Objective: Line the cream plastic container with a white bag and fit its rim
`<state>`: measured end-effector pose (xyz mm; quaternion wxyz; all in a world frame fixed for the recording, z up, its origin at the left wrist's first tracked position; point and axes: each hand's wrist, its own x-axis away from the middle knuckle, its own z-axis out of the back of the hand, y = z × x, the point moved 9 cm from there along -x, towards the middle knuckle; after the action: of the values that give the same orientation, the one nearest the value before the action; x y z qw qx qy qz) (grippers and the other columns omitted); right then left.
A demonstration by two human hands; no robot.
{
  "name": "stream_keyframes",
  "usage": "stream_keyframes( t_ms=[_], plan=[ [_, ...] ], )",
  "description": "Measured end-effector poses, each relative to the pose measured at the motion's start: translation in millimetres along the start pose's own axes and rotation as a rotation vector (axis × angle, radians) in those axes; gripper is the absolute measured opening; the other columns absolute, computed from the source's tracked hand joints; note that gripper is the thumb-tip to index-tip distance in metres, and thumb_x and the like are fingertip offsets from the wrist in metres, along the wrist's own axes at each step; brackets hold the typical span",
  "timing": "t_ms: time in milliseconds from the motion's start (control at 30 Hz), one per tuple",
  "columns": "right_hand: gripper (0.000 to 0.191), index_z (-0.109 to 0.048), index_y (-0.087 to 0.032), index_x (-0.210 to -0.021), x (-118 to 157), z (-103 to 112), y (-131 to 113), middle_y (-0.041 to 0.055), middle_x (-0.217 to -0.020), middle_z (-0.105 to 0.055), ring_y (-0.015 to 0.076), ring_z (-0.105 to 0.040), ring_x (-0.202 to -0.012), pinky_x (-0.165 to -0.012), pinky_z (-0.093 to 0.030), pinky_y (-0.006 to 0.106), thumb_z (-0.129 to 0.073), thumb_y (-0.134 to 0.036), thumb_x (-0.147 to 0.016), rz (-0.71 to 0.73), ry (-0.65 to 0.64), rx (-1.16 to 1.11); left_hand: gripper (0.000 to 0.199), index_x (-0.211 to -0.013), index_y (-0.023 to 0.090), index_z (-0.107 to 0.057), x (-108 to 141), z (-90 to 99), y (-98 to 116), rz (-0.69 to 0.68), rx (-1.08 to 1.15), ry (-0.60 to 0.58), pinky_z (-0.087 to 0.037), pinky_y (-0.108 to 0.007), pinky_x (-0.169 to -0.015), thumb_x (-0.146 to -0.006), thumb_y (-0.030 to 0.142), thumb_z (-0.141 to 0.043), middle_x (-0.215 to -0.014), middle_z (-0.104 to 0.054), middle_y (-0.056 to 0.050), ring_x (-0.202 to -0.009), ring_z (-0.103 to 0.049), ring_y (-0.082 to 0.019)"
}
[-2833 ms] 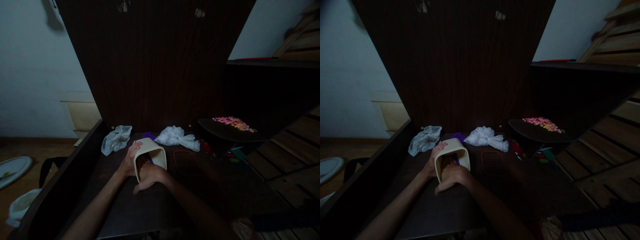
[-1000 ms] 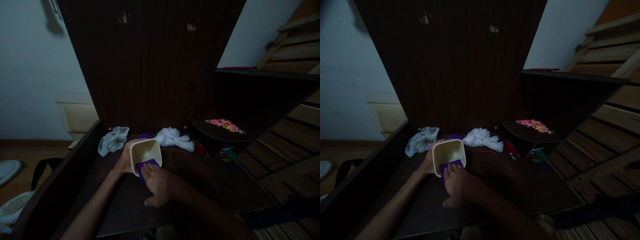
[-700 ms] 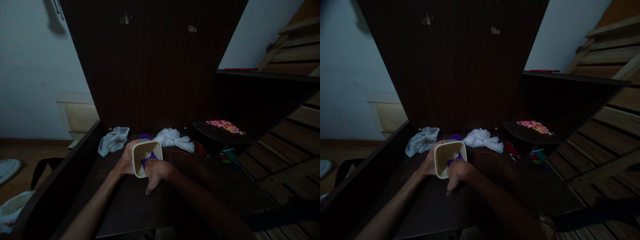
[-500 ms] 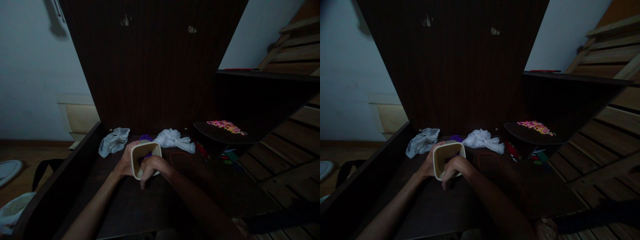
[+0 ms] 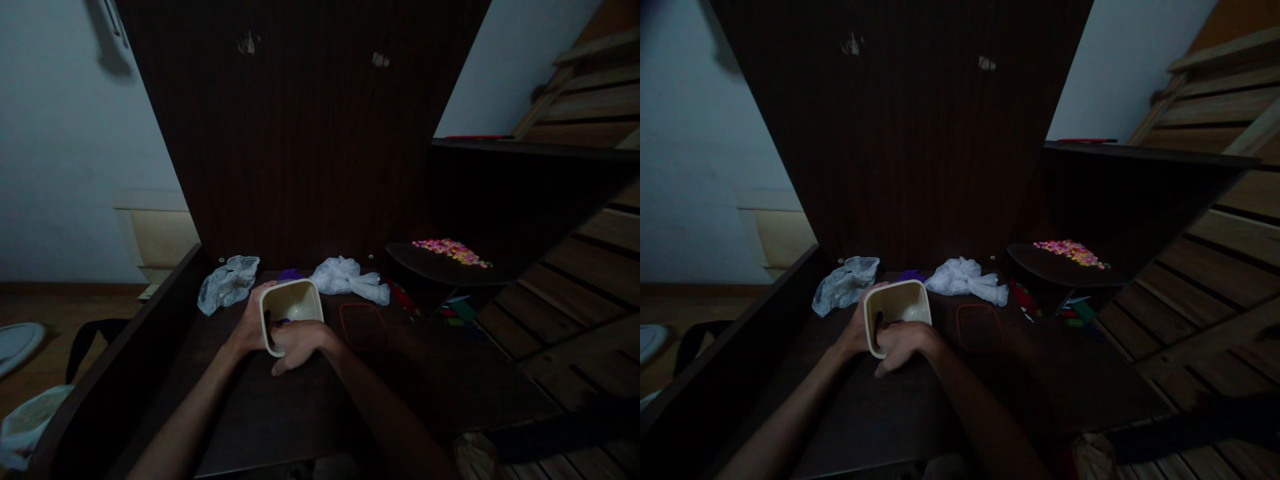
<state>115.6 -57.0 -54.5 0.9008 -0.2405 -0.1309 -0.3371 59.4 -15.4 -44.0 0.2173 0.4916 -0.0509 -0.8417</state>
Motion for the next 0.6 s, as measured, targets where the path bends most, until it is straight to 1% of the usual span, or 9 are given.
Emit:
stream_keyframes(
  t_ms=[100,167,233,300,367,467,533,600],
  plan=[
    [0.085,-0.043,0.014,-0.14,17.9,2.9,-14.6,0.0356,-0.135,-0.057,0.0376,-0.064,-0.119,-0.097,-0.053,0.039,-0.072,-0.042,-0.083,0.025,0.122,-0.005,0.095,-0.15,0.022,-0.032,1.8,1.5,-1.2,0.005,-0.008,0.0,-0.047,-0.064,-0.105,-0.073,0.049,-0.079,-0.14,-0.052,-0.019,-0.128,-0.054,-0.045],
    [0.096,-0.032,0.018,-0.145,30.3,0.3,-24.9,0.0405,-0.144,-0.044,0.0405,-0.053,-0.133,-0.108,-0.046,0.042,-0.072,-0.043,-0.083,0.07,0.178,0.005,0.097,-0.148,0.021,-0.033,2.6,1.9,-3.2,0.011,-0.006,-0.002,-0.047,-0.064,-0.106,-0.069,0.051,-0.081,-0.138,-0.053,-0.019,-0.129,-0.054,-0.045],
    [0.1,-0.026,0.016,-0.149,41.0,-7.5,-29.3,0.0398,-0.152,-0.033,0.0408,-0.04,-0.143,-0.116,-0.038,0.044,-0.071,-0.044,-0.084,0.079,0.188,0.027,0.102,-0.148,0.02,-0.035,2.6,2.1,-3.7,0.002,0.015,-0.006,-0.046,-0.063,-0.106,-0.065,0.054,-0.083,-0.138,-0.053,-0.02,-0.129,-0.054,-0.045],
    [0.1,-0.024,0.011,-0.153,49.4,-16.6,-26.5,0.0362,-0.156,-0.028,0.0405,-0.032,-0.148,-0.12,-0.033,0.047,-0.07,-0.046,-0.084,0.032,0.175,0.048,0.107,-0.148,0.019,-0.035,1.9,2.6,-2.4,-0.019,0.042,-0.007,-0.046,-0.064,-0.106,-0.062,0.058,-0.084,-0.139,-0.053,-0.021,-0.128,-0.055,-0.045],
    [0.1,-0.024,0.009,-0.154,55.5,-22.0,-20.4,0.0357,-0.157,-0.028,0.0419,-0.031,-0.148,-0.12,-0.031,0.05,-0.069,-0.047,-0.084,-0.044,0.166,0.084,0.112,-0.15,0.02,-0.033,0.6,3.1,-0.9,-0.034,0.054,-0.004,-0.046,-0.066,-0.106,-0.059,0.061,-0.084,-0.139,-0.053,-0.021,-0.127,-0.055,-0.046],
    [0.102,-0.028,0.013,-0.151,58.1,-22.7,-10.1,0.0396,-0.154,-0.03,0.0453,-0.037,-0.144,-0.119,-0.033,0.052,-0.071,-0.046,-0.081,-0.165,0.115,0.147,0.113,-0.151,0.022,-0.032,-1.9,2.6,1.9,-0.043,0.051,-0.005,-0.046,-0.067,-0.106,-0.059,0.063,-0.083,-0.139,-0.053,-0.02,-0.127,-0.055,-0.046],
    [0.098,-0.039,0.013,-0.146,53.4,-20.0,-4.1,0.0396,-0.149,-0.038,0.0456,-0.044,-0.139,-0.116,-0.038,0.051,-0.076,-0.045,-0.076,-0.214,0.058,0.156,0.111,-0.151,0.023,-0.031,-3.8,2.8,4.2,-0.039,0.056,0.002,-0.046,-0.068,-0.105,-0.061,0.061,-0.083,-0.139,-0.054,-0.02,-0.127,-0.055,-0.046],
    [0.087,-0.056,0.008,-0.136,43.2,-15.1,1.8,0.0354,-0.141,-0.052,0.0442,-0.053,-0.132,-0.111,-0.044,0.048,-0.082,-0.042,-0.069,-0.23,0.015,0.132,0.112,-0.152,0.022,-0.03,-5.6,2.7,7.9,-0.044,0.057,0.001,-0.046,-0.067,-0.106,-0.061,0.059,-0.084,-0.139,-0.054,-0.019,-0.128,-0.055,-0.045]
  ],
)
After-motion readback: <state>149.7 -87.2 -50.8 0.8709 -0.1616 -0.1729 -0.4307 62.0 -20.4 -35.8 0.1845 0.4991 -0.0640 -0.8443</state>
